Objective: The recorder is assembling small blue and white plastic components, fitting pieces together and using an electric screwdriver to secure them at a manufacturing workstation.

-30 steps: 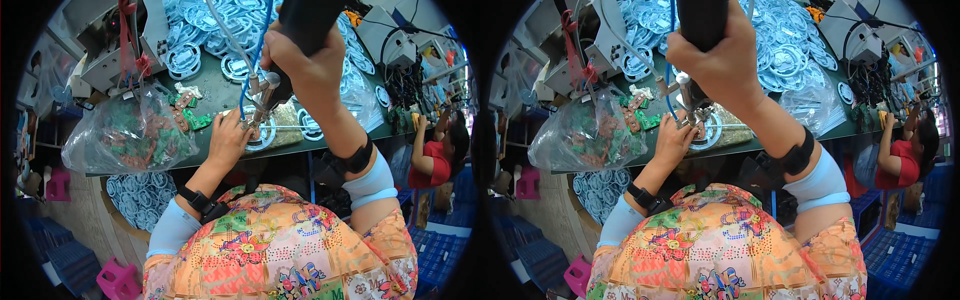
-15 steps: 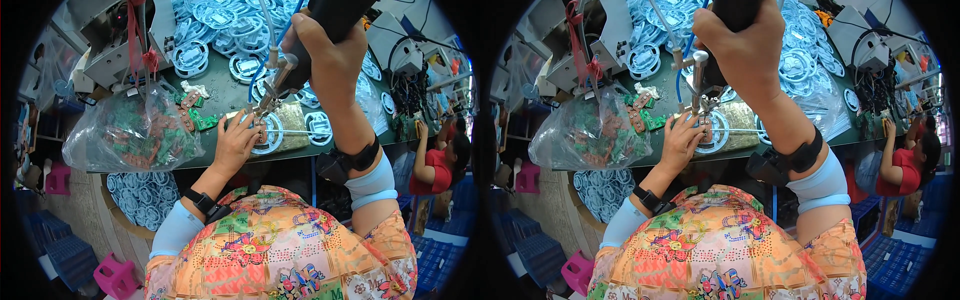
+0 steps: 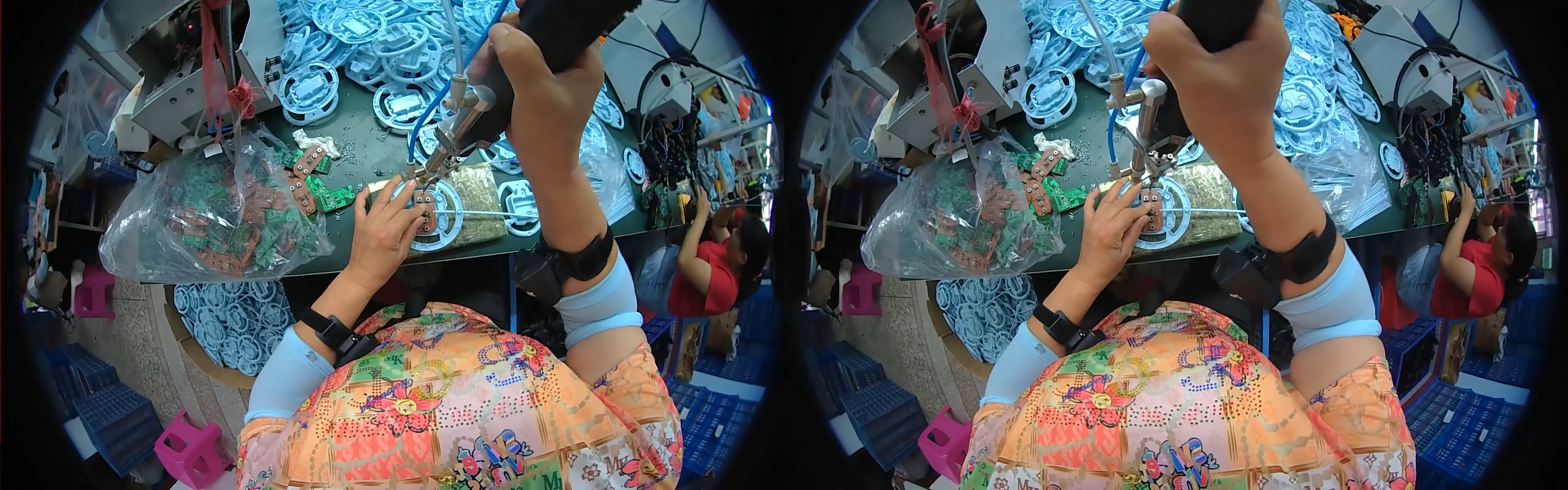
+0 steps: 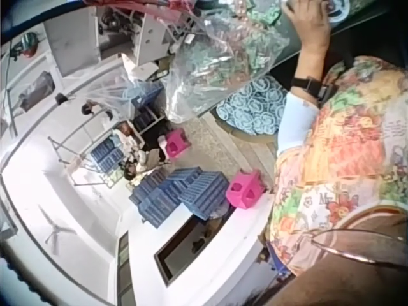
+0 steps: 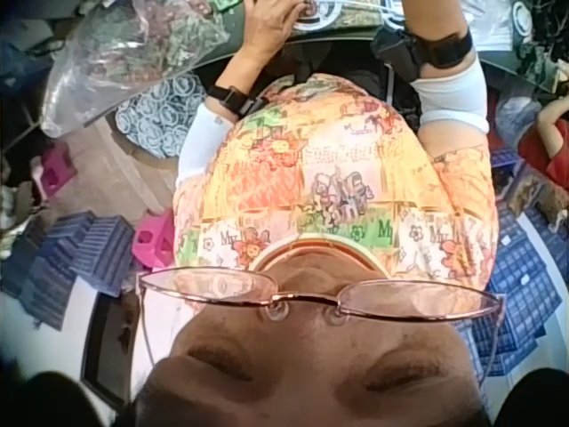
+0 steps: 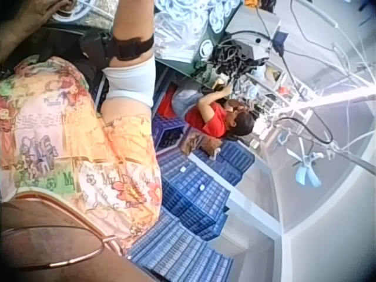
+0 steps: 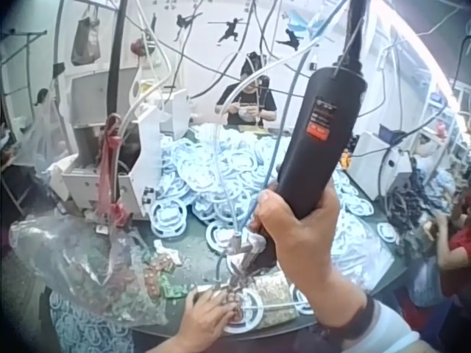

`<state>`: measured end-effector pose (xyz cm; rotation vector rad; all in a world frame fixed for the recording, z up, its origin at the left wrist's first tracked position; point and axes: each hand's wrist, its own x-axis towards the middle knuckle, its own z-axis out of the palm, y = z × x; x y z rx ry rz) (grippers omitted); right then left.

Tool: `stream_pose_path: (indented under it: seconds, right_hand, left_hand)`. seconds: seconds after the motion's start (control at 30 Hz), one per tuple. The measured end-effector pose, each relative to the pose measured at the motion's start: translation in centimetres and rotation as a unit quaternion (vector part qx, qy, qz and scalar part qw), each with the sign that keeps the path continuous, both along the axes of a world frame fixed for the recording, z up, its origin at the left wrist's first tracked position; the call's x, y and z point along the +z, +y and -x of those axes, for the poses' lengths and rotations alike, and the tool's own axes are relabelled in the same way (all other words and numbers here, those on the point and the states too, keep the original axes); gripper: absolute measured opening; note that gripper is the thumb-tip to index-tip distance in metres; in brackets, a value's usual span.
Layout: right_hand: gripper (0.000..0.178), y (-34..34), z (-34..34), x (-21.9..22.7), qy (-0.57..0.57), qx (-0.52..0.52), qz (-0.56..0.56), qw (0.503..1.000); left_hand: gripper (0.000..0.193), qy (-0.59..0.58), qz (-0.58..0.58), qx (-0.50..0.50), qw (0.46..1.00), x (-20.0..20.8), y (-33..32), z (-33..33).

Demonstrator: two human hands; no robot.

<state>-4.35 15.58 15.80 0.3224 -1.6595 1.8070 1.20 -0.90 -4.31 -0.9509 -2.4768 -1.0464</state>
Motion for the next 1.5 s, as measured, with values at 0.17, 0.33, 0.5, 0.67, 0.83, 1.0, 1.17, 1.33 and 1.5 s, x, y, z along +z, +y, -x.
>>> stream_pose_path:
  seconds: [0.17, 0.33, 0.5, 0.67, 0.83, 1.0, 1.17, 1.33, 1.5]
  right_hand:
    - [0.021, -0.5, 0.2, -0.5, 0.005, -0.029, -0.054, 0.998]
    - [0.022, -0.2, -1.0, 2.6, -0.005, -0.014, -0.013, 1.000]
    - [0.022, 0.4, -0.9, 4.1, 0.050, -0.058, -0.062, 0.995]
    - [0.023, -0.9, -0.1, 4.5, -0.001, -0.111, -0.054, 0.992]
    - [0.023, -1.2, 1.5, 3.1, 0.069, -0.161, -0.088, 0.981]
    - [0.024, -2.4, 1.7, 2.8, 0.039, -0.161, -0.053, 0.985]
    - [0.023, -2.5, 1.4, 2.8, 0.030, -0.162, -0.055, 0.985]
    - [0.021, -1.8, -0.9, 4.0, -0.011, -0.099, -0.006, 0.995]
    - [0.021, 0.4, -3.0, 1.4, 0.025, 0.008, -0.026, 0.999]
  left_hand:
    - [0.018, 0.005, 0.006, 0.004, 1.000, -0.1, 0.3, -0.1]
    - [0.016, 0.003, 0.022, 0.012, 1.000, -0.1, 0.0, 0.0]
    - [0.009, 0.041, -0.036, 0.043, 0.998, 1.4, -0.5, 2.0]
    - [0.029, 0.092, 0.005, 0.073, 0.993, 2.6, -1.4, 4.3]
    - [0.034, 0.109, -0.003, 0.079, 0.991, 4.1, 0.4, 4.7]
    - [0.031, 0.105, 0.018, 0.111, 0.988, 4.3, 1.6, 5.2]
    - [0.017, 0.145, 0.062, 0.137, 0.978, 4.1, 1.3, 5.1]
    - [0.020, 0.109, 0.082, 0.153, 0.979, 3.1, -2.2, 4.3]
    - [0.046, 0.057, 0.062, 0.004, 0.996, 3.7, -3.4, 0.8]
